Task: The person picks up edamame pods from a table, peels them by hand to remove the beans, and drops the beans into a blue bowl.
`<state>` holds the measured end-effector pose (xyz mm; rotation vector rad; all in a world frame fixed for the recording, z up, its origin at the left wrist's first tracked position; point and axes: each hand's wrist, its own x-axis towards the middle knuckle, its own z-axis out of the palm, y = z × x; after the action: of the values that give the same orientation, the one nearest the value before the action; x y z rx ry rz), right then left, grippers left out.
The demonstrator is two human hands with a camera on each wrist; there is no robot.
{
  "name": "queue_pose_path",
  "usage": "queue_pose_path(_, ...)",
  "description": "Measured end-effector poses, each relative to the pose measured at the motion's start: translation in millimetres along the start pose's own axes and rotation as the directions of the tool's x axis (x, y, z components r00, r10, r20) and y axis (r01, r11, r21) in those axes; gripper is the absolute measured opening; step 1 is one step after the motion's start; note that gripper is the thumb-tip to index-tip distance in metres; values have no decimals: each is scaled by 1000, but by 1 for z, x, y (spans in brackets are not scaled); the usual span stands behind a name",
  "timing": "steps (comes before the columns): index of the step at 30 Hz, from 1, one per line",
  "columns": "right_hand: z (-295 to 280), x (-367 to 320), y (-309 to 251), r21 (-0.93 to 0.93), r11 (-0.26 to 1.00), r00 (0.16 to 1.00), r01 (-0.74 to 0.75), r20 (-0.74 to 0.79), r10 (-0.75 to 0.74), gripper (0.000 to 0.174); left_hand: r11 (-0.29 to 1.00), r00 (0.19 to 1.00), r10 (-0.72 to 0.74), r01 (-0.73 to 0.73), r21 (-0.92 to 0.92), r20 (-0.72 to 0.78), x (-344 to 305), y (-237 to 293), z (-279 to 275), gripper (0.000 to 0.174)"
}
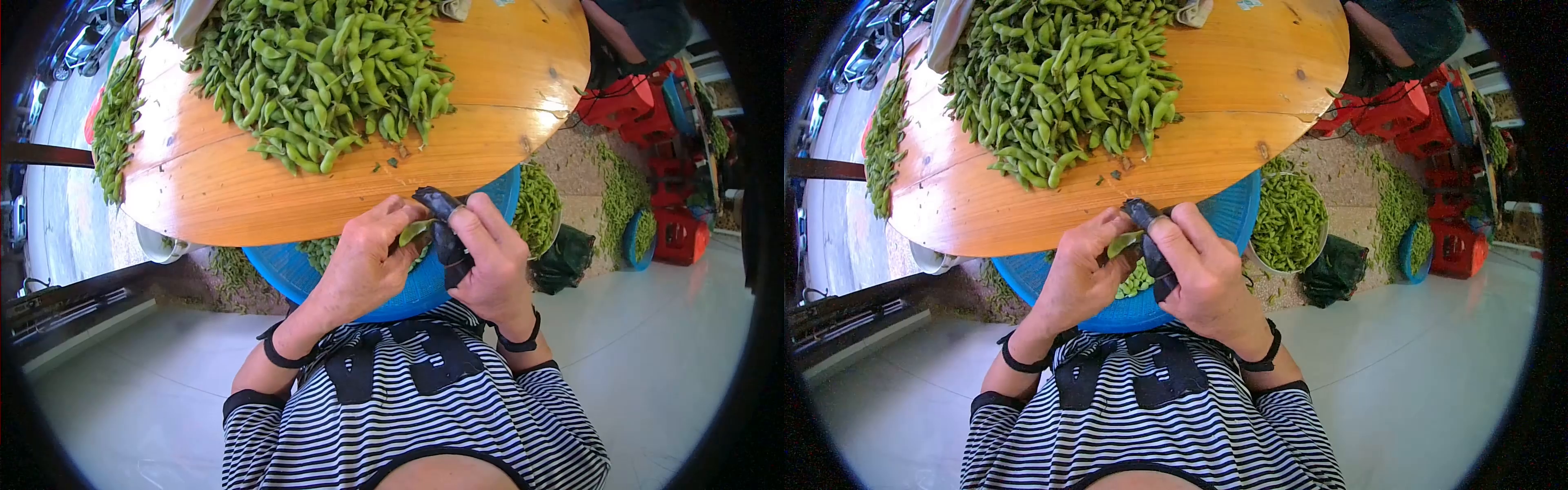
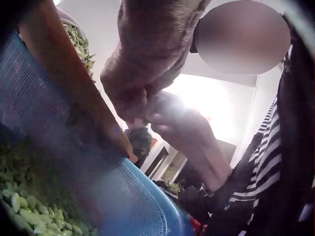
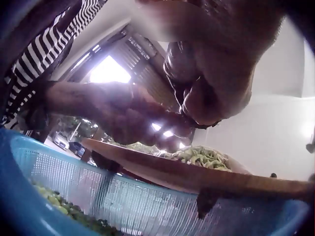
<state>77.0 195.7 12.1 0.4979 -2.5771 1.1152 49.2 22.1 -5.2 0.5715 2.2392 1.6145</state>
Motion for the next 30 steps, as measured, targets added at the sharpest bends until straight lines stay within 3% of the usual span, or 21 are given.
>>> queue_pose_path(2,-1,-1,-1,-39,996,995,76,73,-73,43,991,991,130,-129,44,-16,0,2,1,38)
queue_pose_path(4,0,-1,-1,-39,996,995,77,63,-75,47,993,994,108,-108,40,20,-1,2,1,37)
queue_pose_path(7,-2,2,0,-52,993,993,104,58,-101,41,992,991,121,-122,21,61,-1,-1,2,38)
queue_pose_path(9,-4,3,5,45,996,995,75,69,-78,31,988,986,156,-156,4,64,-1,-1,1,40)
queue_pose_path(13,-2,4,6,52,994,992,96,78,-99,40,997,993,66,-68,23,100,-3,5,2,40)
queue_pose_path(18,4,4,17,175,985,999,-5,51,-4,35,997,996,62,-65,44,68,-3,3,3,38)
queue_pose_path(21,2,7,9,150,988,997,-45,63,36,30,995,994,93,-94,22,65,-3,-1,3,36)
queue_pose_path(28,1,8,18,193,981,994,7,101,-27,25,1000,993,1,0,-6,120,-6,0,4,38)
queue_pose_path(30,3,8,25,277,961,995,9,90,-36,24,999,990,-31,35,-24,135,-4,0,3,40)
